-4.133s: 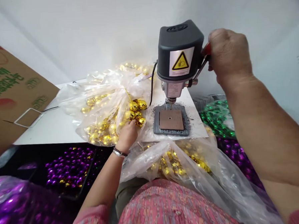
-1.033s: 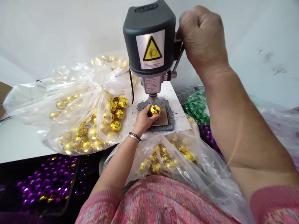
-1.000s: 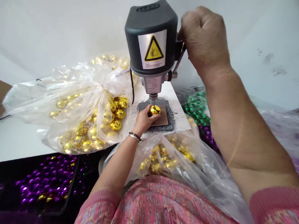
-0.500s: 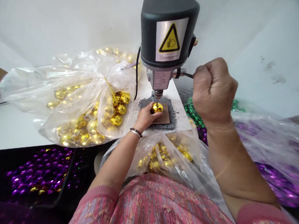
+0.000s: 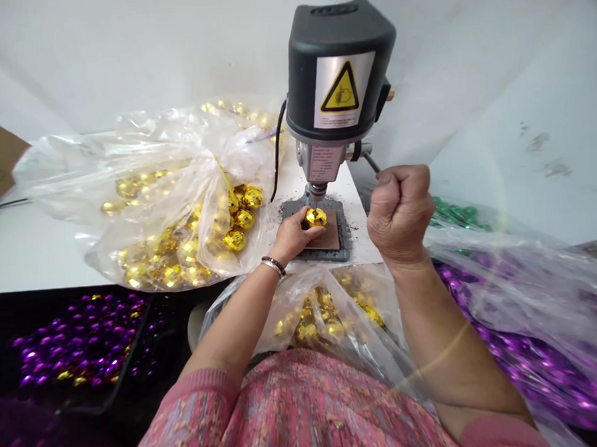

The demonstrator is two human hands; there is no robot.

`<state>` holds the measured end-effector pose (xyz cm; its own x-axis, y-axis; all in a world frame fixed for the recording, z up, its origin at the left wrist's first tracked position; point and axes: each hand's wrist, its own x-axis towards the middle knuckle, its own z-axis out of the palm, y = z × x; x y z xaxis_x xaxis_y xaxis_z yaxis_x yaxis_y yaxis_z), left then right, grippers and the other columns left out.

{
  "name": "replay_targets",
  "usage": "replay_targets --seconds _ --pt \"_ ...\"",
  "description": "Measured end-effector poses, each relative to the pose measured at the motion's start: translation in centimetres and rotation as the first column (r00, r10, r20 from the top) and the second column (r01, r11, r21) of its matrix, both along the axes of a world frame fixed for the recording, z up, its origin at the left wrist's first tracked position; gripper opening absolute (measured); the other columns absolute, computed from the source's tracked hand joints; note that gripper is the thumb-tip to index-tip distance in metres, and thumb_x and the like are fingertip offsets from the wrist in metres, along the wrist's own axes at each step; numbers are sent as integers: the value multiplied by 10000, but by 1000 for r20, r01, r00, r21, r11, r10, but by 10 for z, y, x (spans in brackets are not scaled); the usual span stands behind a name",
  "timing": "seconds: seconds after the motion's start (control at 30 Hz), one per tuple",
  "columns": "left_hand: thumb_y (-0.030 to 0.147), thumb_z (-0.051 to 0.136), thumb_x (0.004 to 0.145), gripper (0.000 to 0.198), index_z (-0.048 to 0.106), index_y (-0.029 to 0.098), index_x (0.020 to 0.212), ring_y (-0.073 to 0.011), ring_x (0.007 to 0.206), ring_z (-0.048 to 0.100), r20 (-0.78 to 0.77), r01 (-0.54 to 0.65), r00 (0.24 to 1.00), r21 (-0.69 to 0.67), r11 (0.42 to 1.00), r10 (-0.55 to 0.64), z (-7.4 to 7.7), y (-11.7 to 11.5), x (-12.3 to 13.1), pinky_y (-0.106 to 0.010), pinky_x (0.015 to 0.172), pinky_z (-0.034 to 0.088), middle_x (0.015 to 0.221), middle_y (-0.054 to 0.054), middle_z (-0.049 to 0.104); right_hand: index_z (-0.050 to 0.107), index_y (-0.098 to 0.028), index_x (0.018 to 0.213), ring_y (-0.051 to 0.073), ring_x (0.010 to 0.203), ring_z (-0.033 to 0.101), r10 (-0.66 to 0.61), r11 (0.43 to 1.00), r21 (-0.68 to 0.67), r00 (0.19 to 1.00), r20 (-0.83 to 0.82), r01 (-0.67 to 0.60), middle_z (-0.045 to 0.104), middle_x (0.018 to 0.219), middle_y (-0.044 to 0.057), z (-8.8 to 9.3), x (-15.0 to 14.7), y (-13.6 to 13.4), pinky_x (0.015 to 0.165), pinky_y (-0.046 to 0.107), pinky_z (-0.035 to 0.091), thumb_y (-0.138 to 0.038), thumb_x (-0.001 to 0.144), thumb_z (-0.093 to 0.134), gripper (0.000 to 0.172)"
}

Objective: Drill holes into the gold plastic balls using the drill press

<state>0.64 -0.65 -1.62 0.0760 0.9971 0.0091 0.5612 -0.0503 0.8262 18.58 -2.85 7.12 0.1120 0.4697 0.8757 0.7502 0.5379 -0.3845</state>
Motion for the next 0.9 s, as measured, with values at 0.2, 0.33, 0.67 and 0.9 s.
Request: replay_targets --seconds 0.2,0.33,0.67,0.9 --pt "341 773 787 484 680 205 1243 -199 993 671 -28 -6 1000 15 1000 6 2 -1 0 -282 896 504 1121 -35 756 564 -213 936 128 730 577 4 995 99 1000 16 -5 627 823 26 -10 -1 4 698 280 453 -288 1001 417 177" --pt "354 772 791 493 676 203 1250 -210 1014 671 -34 1 999 40 999 0 1 -2 -1 -302 924 499 1137 -49 752 571 -202 965 135 751 590 1 992 125 1000 7 -2 629 835 35 -22 -2 6 733 291 477 -269 992 428 160" --pt "352 769 772 531 655 177 1259 -208 976 661 13 7 1000 15 1000 -7 -4 0 -2 -310 911 495 1058 -49 740 540 -198 833 108 674 542 39 997 69 993 -115 -31 577 727 5 15 -6 11 671 269 448 -377 1025 363 316" --pt "391 713 806 409 668 169 1147 -176 887 633 130 46 990 4 999 -46 12 -21 -13 -257 797 496 963 -22 711 493 -178 767 70 634 431 58 992 -101 987 -147 -74 446 638 -48 67 4 38 675 277 342 -547 1020 317 480"
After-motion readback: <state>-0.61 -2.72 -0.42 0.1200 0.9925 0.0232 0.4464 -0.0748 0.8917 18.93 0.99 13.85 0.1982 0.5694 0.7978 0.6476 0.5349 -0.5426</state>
